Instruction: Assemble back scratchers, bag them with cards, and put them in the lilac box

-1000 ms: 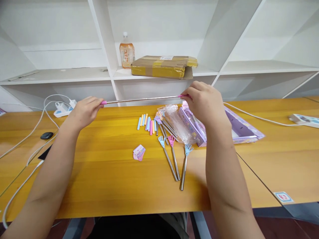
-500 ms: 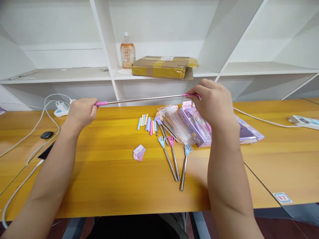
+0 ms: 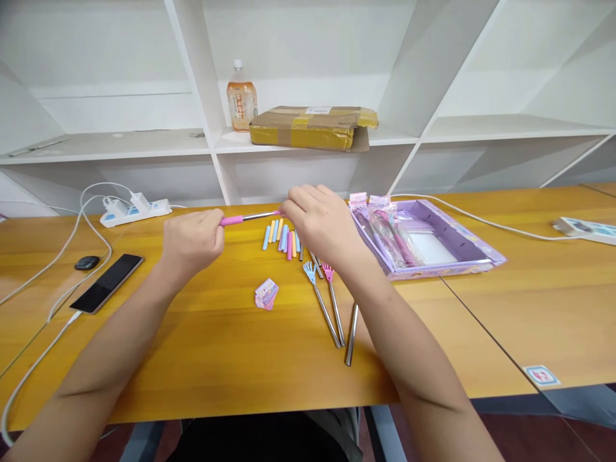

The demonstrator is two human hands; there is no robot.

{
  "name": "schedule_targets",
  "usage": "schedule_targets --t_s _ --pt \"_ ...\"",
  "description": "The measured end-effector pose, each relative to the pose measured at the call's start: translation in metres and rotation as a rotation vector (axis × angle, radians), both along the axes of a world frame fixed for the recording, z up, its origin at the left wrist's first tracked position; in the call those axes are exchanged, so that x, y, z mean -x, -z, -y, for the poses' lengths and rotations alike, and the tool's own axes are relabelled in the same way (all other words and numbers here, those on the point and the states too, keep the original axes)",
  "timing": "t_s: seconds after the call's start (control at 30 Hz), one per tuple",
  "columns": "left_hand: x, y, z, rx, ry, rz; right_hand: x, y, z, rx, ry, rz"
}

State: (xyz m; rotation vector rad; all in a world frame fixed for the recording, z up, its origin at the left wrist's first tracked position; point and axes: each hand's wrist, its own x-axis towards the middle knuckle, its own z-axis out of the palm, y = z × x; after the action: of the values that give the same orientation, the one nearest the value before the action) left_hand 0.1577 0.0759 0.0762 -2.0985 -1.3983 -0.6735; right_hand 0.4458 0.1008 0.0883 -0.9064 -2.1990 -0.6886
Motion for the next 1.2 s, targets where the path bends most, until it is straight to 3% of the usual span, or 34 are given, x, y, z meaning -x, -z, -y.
schedule_targets --t_s 0.1,0.5,0.77,0.87,1.0,1.1,1.2 --pt "0.002 -0.002 0.001 0.006 0.013 -0.007 0.011 0.0 0.007 -0.019 -0.015 0.012" --pt "0.013 -0.013 -0.001 -0.038 0.031 -0.064 0.007 -0.008 0.017 0.142 -0.116 -0.075" --pt "0.015 -0.009 -0.01 0.032 0.023 -0.031 0.006 -0.002 0.006 0.077 -0.035 -0.028" --pt "0.033 -0.009 -0.025 -0.007 -0.005 -0.006 -0.018 -0.006 -0.009 0.081 0.027 -0.076" --pt "0.092 -0.021 -0.041 -0.109 -0.069 0.019 -0.088 -0.018 -0.024 0.068 0.117 -0.225" --pt "0.136 -0.035 -0.039 -0.18 -0.107 0.023 -0.14 -0.024 -0.023 -0.056 0.243 -0.403" --pt "0.149 -0.044 -0.029 -0.252 -0.087 0.026 -0.167 -0.026 -0.018 -0.14 0.38 -0.5"
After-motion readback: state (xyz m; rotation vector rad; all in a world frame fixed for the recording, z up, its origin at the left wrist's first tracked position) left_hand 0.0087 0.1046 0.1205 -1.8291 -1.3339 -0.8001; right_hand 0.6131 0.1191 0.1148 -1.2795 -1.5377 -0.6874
